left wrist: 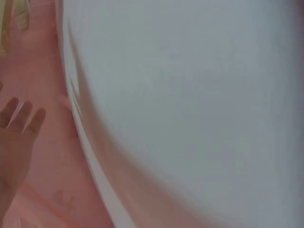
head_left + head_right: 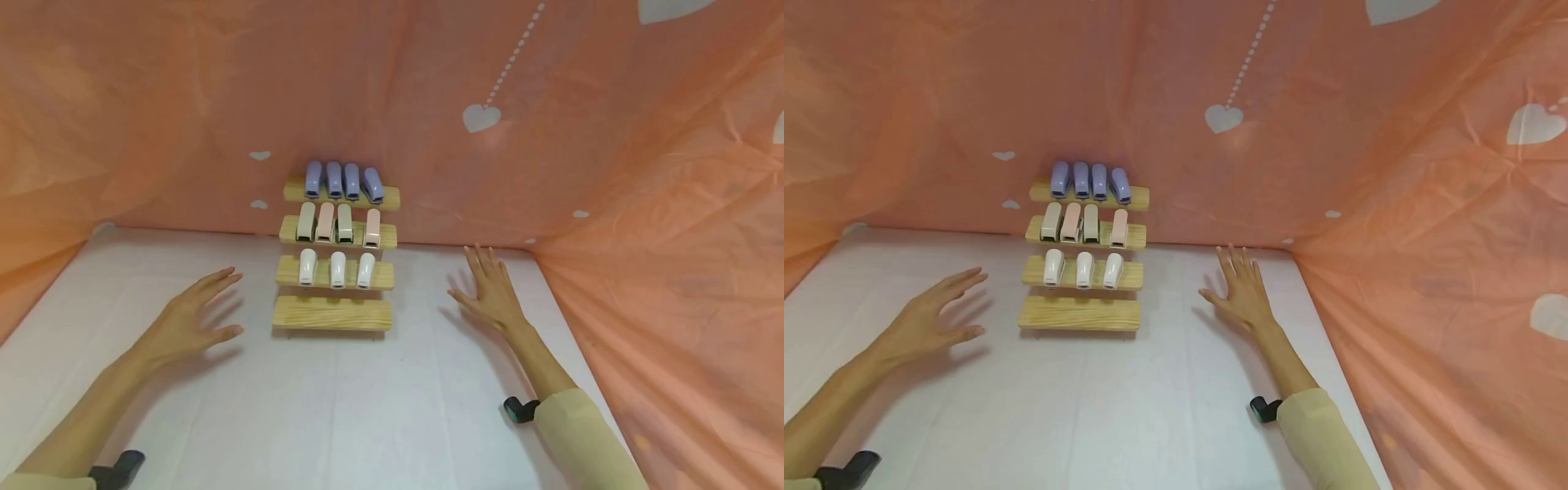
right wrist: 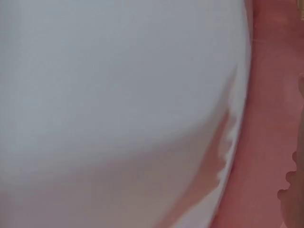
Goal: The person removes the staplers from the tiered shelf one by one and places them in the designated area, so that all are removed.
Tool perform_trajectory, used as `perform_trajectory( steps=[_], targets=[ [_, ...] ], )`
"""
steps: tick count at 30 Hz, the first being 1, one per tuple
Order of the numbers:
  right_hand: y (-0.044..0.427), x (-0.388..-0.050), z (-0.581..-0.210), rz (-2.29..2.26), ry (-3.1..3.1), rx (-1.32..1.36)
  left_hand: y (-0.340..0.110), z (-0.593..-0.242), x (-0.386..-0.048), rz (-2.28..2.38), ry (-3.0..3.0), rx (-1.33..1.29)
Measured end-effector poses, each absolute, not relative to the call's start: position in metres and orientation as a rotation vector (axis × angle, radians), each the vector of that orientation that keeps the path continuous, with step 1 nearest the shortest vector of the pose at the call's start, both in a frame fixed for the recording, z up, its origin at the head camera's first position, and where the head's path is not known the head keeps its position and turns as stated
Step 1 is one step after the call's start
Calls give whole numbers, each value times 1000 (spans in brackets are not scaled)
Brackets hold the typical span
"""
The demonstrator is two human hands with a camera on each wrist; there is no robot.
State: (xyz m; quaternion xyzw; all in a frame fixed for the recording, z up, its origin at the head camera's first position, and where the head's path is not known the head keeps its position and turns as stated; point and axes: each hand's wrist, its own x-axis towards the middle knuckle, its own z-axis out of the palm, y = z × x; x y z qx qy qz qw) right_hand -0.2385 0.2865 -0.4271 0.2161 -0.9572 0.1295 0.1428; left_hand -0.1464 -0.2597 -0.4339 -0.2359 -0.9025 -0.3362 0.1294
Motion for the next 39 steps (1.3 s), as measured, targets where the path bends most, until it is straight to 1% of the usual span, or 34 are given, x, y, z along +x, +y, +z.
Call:
perform_trajectory(
  steps=[10,17,22,29,39],
  targets=[
    [264,-244,-408,454,-2709,707,-244,-444,-148,-1392,-2460,-783],
    [242,-257,-384,636,-2611,798,-237,-443,-154,-1655,-2434,-808],
    [224,-262,-365,769,-2572,814,-232,-445,-162,-1818,-2434,-807],
    [203,-271,-344,823,-2527,877,-227,-449,-170,-1939,-2401,-826],
    [180,-291,-317,928,-2464,991,-217,-452,-172,-1906,-2512,-719]
  ],
)
